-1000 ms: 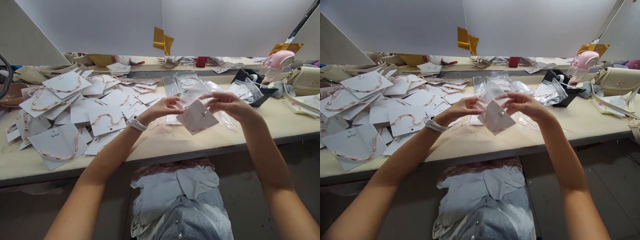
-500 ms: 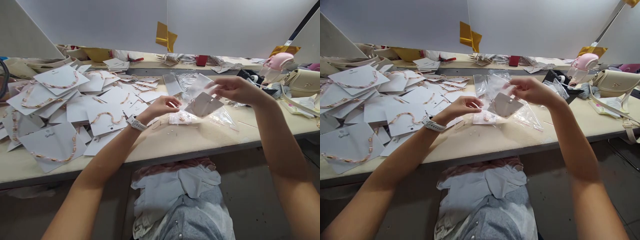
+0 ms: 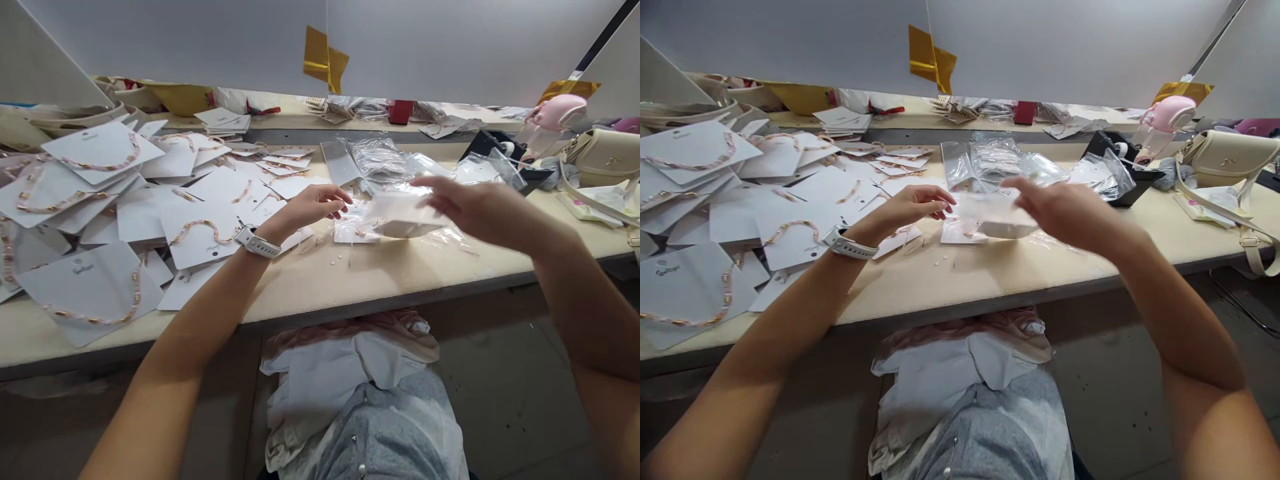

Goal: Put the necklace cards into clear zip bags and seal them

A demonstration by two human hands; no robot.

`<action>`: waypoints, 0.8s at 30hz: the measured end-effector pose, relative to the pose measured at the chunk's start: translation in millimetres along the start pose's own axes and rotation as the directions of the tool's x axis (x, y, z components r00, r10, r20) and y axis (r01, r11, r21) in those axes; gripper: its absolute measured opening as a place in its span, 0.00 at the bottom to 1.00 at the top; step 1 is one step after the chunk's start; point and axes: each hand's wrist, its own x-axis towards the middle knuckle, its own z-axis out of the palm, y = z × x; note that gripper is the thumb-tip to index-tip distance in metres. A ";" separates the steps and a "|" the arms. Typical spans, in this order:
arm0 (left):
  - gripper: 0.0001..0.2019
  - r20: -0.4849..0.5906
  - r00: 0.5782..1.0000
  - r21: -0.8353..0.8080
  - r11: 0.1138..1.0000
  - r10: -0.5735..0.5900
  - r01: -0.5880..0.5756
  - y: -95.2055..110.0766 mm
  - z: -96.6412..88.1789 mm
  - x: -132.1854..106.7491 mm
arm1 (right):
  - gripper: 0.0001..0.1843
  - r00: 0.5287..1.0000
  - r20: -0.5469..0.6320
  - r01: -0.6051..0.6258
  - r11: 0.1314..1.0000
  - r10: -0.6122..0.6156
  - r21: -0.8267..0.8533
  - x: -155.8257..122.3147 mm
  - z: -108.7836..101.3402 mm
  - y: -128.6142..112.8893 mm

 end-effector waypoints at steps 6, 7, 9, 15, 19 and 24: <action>0.13 0.060 0.998 0.082 0.996 -0.028 0.023 0.5 -5.1 -1.2 | 0.11 0.989 0.040 -0.137 0.987 0.140 -0.082 48.7 -38.1 67.4; 0.14 0.076 0.996 0.102 0.994 -0.040 0.032 0.7 -4.4 -1.1 | 0.11 0.983 0.043 -0.172 0.980 0.177 -0.100 52.1 -39.4 77.6; 0.15 0.106 0.993 0.136 0.990 -0.054 0.039 -0.2 -2.0 -0.3 | 0.12 0.965 0.034 -0.252 0.957 0.260 -0.144 55.7 -39.3 94.1; 0.17 0.148 0.988 0.160 0.987 -0.032 0.008 -13.0 3.0 6.2 | 0.13 0.964 -0.026 -0.266 0.952 0.265 -0.149 49.0 -40.0 98.9; 0.15 0.062 0.998 0.236 0.971 0.015 -0.030 -12.6 3.7 6.0 | 0.21 0.997 -0.068 -0.052 0.912 0.026 -0.407 25.1 -30.9 65.2; 0.14 -0.055 0.963 0.298 0.925 0.265 -0.238 -2.6 12.3 -4.2 | 0.27 0.934 0.201 0.353 0.838 -0.294 -0.417 -36.2 14.1 17.4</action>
